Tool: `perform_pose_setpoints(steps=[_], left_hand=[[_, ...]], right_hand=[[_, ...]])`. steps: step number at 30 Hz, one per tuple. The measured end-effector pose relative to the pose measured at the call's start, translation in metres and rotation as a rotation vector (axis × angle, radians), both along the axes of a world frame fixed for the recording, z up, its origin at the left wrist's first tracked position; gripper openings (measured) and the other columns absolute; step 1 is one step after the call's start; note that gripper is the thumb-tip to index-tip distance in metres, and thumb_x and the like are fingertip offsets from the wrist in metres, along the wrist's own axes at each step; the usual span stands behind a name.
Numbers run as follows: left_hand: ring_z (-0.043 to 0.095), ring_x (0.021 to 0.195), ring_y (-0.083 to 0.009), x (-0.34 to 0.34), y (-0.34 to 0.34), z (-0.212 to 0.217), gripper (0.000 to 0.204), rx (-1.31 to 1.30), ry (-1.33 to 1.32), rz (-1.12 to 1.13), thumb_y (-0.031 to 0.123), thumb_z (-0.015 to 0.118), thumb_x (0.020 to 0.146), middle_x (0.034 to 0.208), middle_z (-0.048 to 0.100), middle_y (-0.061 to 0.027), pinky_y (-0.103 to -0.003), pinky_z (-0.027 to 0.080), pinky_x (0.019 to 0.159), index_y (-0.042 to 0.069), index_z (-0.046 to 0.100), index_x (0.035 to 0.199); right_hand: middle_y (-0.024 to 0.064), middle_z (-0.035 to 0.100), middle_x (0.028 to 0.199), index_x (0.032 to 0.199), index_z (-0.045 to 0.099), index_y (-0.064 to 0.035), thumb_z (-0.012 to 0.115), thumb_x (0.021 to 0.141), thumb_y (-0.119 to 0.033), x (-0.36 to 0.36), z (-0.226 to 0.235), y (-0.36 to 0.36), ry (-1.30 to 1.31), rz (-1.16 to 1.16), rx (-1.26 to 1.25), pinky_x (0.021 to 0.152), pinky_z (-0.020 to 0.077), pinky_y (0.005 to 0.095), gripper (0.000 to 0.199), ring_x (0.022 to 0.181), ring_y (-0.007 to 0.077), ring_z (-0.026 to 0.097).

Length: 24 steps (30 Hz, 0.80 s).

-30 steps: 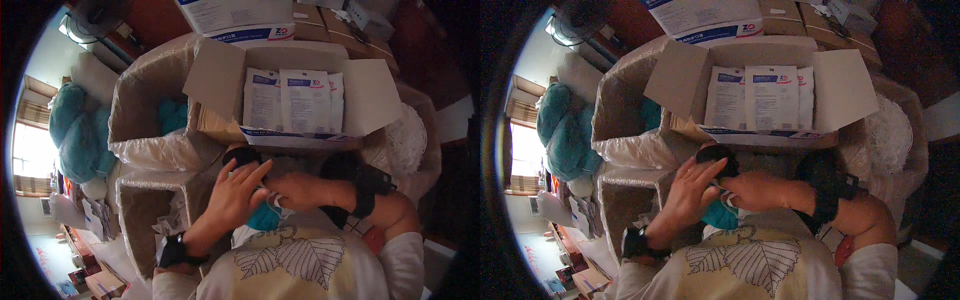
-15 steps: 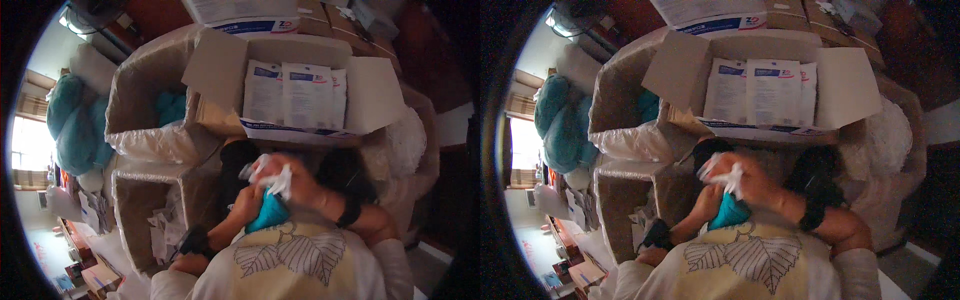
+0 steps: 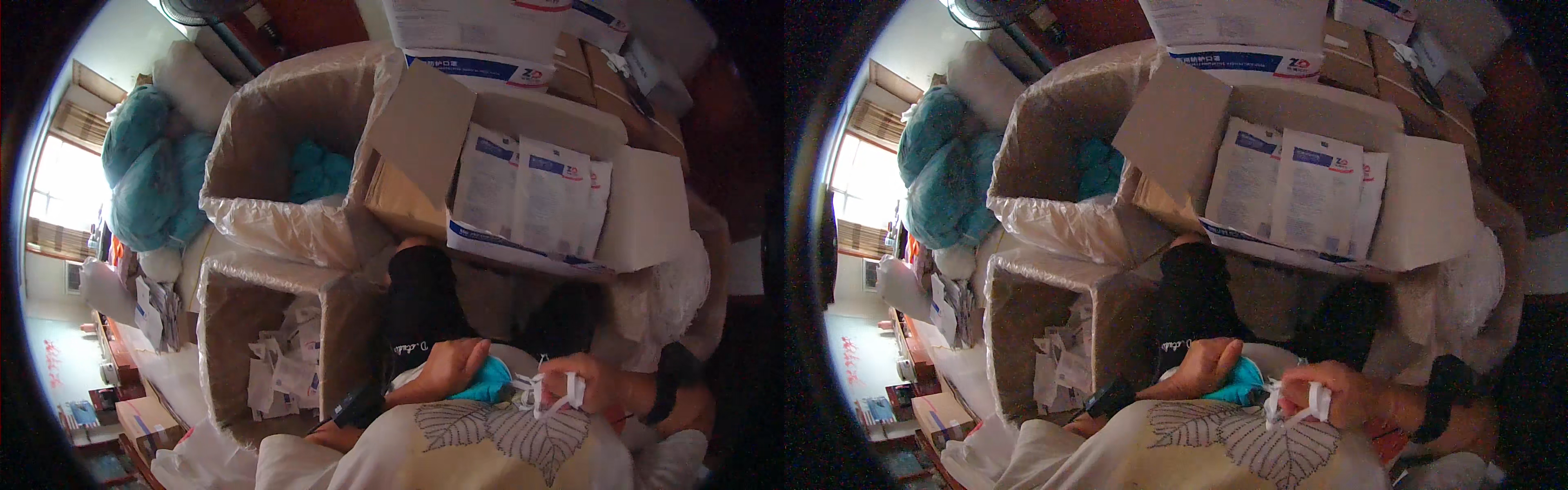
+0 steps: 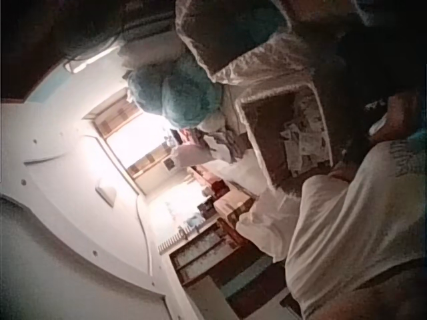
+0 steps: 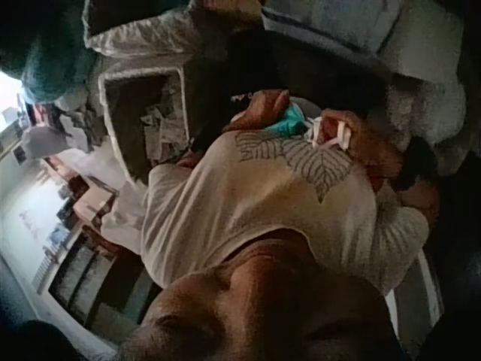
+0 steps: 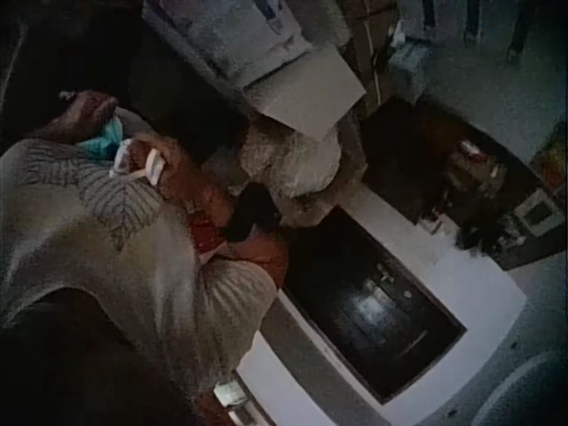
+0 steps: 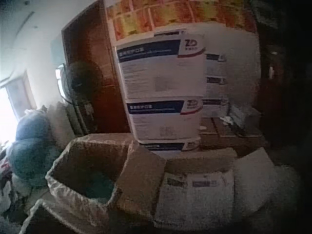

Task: Packing loose face masks and individual mask packets into boxes.

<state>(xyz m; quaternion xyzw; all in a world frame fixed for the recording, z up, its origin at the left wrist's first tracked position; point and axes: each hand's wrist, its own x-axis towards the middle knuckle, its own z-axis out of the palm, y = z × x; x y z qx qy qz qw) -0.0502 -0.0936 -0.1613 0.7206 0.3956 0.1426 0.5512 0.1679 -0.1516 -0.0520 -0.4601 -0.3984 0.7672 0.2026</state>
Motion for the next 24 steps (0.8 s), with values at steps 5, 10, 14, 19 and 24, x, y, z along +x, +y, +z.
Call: perform_pose_setpoints(steps=[5,10,14,19,24], left_hand=[[0.049,0.058,-0.0367,0.0,0.011,-0.006,0.035,-0.018,0.003,-0.029,0.027,0.038,0.09,0.065,0.052,-0.0212,-0.04,0.039,0.055,0.0,0.051,0.071],[0.053,0.068,-0.0396,0.004,0.017,0.0,0.034,-0.055,0.147,-0.016,0.03,0.039,0.089,0.071,0.056,-0.0202,-0.042,0.043,0.061,0.003,0.057,0.077],[0.054,0.06,-0.0288,-0.002,0.014,-0.016,0.036,-0.098,0.118,-0.006,0.03,0.038,0.09,0.068,0.057,-0.0136,-0.037,0.043,0.058,0.002,0.056,0.075],[0.053,0.058,-0.017,-0.06,0.021,-0.091,0.046,-0.441,0.063,0.725,0.043,0.033,0.09,0.065,0.055,-0.0047,-0.03,0.044,0.057,0.008,0.056,0.072],[0.052,0.059,-0.0151,-0.049,0.112,-0.086,0.045,-0.616,-0.7,0.776,0.042,0.034,0.09,0.065,0.054,-0.0047,-0.03,0.045,0.057,0.006,0.054,0.073]], right_hand=[[0.0042,0.056,0.079,0.098,0.054,-0.0026,0.05,0.087,-0.019,0.017,-0.002,-0.03,0.091,-0.172,-0.159,0.072,0.0431,0.0264,0.02,0.078,0.0112,0.053],[0.0063,0.057,0.085,0.115,0.045,-0.001,0.059,0.078,-0.001,0.032,-0.011,-0.042,0.26,-0.206,0.027,0.081,0.0429,0.0306,0.04,0.084,0.0143,0.054],[0.0074,0.056,0.086,0.115,0.045,-0.0019,0.06,0.077,-0.003,0.031,0.012,-0.035,0.154,-0.219,-0.124,0.08,0.0434,0.0316,0.04,0.086,0.0156,0.055],[0.0093,0.054,0.099,0.117,0.044,-0.0045,0.057,0.078,-0.001,0.079,0.02,-0.054,-0.03,-0.478,-0.072,0.076,0.0466,0.0312,0.041,0.088,0.0164,0.055],[0.0112,0.052,0.111,0.119,0.042,-0.0072,0.054,0.079,0.002,0.108,-0.028,-0.068,-0.04,-0.847,0.013,0.071,0.0498,0.0307,0.043,0.089,0.0173,0.056]])
